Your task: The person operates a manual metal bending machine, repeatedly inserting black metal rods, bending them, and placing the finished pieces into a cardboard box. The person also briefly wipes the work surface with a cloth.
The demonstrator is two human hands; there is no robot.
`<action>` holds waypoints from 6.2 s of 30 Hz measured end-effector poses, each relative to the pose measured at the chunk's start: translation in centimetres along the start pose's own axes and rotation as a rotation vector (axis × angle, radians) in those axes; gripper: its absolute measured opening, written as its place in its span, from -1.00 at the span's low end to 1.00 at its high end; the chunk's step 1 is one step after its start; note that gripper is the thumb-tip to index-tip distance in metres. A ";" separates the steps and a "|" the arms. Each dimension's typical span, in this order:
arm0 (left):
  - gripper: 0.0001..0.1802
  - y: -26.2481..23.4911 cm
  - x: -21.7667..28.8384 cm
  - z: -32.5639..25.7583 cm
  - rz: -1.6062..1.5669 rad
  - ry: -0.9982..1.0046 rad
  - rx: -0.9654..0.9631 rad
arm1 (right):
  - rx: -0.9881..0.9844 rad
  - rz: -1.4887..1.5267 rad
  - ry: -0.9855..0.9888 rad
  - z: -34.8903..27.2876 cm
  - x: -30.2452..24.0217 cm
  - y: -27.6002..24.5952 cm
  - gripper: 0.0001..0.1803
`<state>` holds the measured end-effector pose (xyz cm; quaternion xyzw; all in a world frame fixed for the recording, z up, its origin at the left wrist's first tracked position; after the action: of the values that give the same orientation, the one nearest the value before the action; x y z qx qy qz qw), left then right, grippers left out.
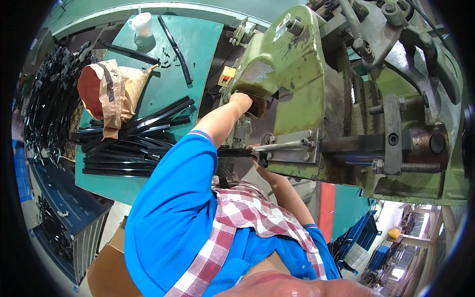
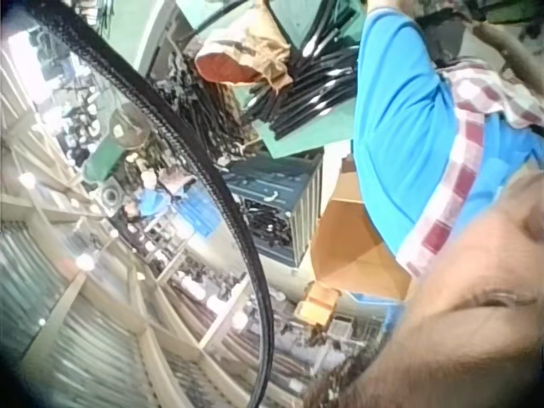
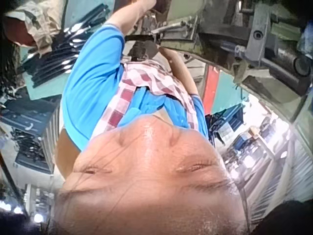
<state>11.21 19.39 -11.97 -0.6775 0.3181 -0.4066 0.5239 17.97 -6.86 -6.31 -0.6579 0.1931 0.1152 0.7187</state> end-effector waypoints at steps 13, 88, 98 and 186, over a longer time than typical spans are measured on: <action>-0.81 -2.0 0.2 -3.7 -0.138 0.040 0.244 | -0.098 0.730 0.225 0.1 -0.2 -0.8 -0.73; -0.64 -7.2 13.9 -22.6 -0.685 0.101 0.070 | 0.185 -0.188 -0.356 -2.7 -2.8 -5.7 -0.68; -0.51 -5.2 13.8 -22.2 -0.454 0.086 -0.045 | -0.310 -0.284 0.153 -2.4 -1.3 -1.8 -0.42; -0.75 -1.0 6.6 -5.1 -0.132 -0.091 0.214 | -0.486 -0.132 0.390 -12.9 5.1 -7.1 -0.69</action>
<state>9.77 11.69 -8.94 -0.6552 0.2035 -0.4405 0.5790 23.85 -20.84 -2.88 -0.8311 0.2510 -0.0173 0.4960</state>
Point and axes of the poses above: each hand's wrist, its own z-axis towards the middle knuckle, its own y-axis out of the palm, x = y × z, the point moved 1 cm from there along z, towards the middle knuckle, and after that the axes turned 12 degrees about y, right-handed, at the moved point
